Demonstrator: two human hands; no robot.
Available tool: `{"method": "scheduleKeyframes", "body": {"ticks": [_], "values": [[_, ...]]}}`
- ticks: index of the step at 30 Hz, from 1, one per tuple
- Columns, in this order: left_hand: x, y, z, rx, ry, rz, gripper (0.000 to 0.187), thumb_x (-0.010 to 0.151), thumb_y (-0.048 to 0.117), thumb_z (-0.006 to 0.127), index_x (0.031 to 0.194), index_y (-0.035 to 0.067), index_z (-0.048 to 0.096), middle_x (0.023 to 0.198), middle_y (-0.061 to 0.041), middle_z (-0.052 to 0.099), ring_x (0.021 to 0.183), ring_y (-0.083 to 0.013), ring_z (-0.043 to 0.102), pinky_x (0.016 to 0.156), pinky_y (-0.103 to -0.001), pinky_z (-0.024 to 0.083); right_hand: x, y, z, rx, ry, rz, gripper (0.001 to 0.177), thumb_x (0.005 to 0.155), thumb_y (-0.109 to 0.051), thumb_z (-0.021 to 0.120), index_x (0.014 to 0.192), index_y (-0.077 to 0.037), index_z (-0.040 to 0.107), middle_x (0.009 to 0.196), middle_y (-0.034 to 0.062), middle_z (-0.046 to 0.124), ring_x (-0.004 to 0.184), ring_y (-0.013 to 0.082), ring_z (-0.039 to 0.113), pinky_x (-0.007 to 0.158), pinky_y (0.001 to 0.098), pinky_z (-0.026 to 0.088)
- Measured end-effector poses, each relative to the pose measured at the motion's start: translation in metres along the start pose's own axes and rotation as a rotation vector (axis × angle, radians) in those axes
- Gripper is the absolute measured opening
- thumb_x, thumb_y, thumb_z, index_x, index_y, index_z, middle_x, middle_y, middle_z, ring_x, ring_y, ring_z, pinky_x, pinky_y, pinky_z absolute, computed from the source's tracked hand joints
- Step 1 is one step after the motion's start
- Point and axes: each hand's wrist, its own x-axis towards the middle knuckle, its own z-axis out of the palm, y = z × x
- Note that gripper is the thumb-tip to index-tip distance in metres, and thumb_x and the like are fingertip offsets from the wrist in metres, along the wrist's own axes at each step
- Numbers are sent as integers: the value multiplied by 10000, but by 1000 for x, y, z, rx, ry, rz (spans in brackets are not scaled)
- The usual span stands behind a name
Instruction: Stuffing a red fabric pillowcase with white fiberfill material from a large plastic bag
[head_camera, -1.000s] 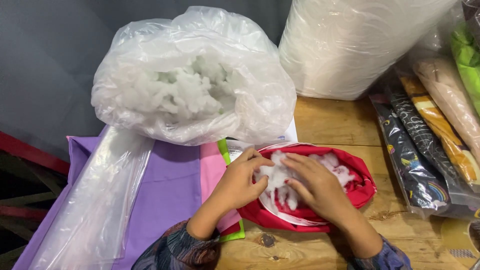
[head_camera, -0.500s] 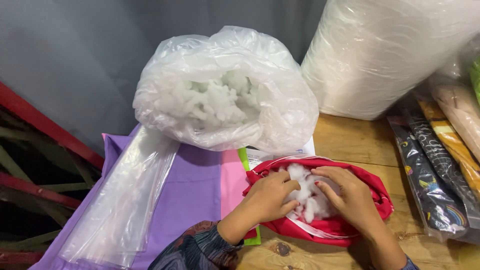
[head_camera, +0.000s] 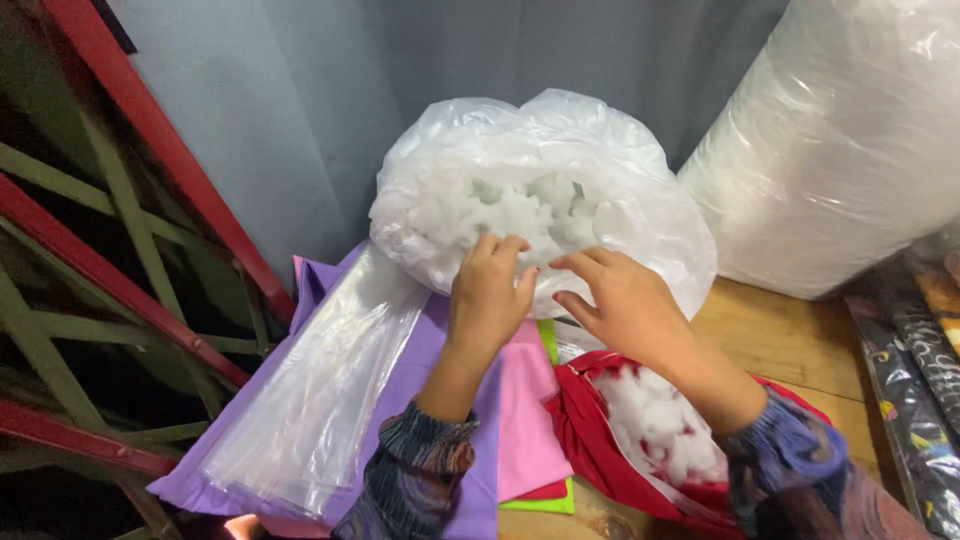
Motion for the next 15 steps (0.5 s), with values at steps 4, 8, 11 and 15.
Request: {"method": "scheduleKeyframes", "body": {"ticks": [4, 8, 11, 15], "values": [[34, -31, 15, 114, -114, -266, 534, 862, 213, 749, 1356, 101, 578, 1194, -178, 588, 1099, -391, 676, 898, -517, 587, 72, 5, 41, -48, -92, 88, 527, 903, -326, 719, 1391, -234, 542, 1344, 135, 607, 1085, 389, 707, 849, 546, 594], [58, -64, 59, 114, -240, -369, 706, 867, 103, 719, 1501, 22, 421, 1247, -260, 561, 1130, -478, 670, 949, -561, 572, 128, 35, 106, 5, -123, 205, 755, 872, -313, 752, 1541, -211, 416, 1472, 261, 459, 1158, 507, 657, 930, 602, 566], [52, -110, 116, 159, -275, -291, 514, 862, 113, 696, 1334, 28, 508, 1074, -243, 644, 1045, -457, 700, 909, -519, 585, 143, 75, 186, -28, -96, 172, 611, 882, -279, 725, 1451, -212, 515, 1298, 196, 576, 1096, 435, 692, 923, 525, 584], [49, -153, 164, 150, -102, -128, 145, 852, 149, 651, 954, 71, 719, 834, -197, 711, 872, -413, 732, 778, -477, 601, 149, 110, 225, -21, -76, 150, 264, 904, -238, 683, 1160, -212, 742, 956, 104, 765, 957, 371, 748, 834, 477, 609]]}}
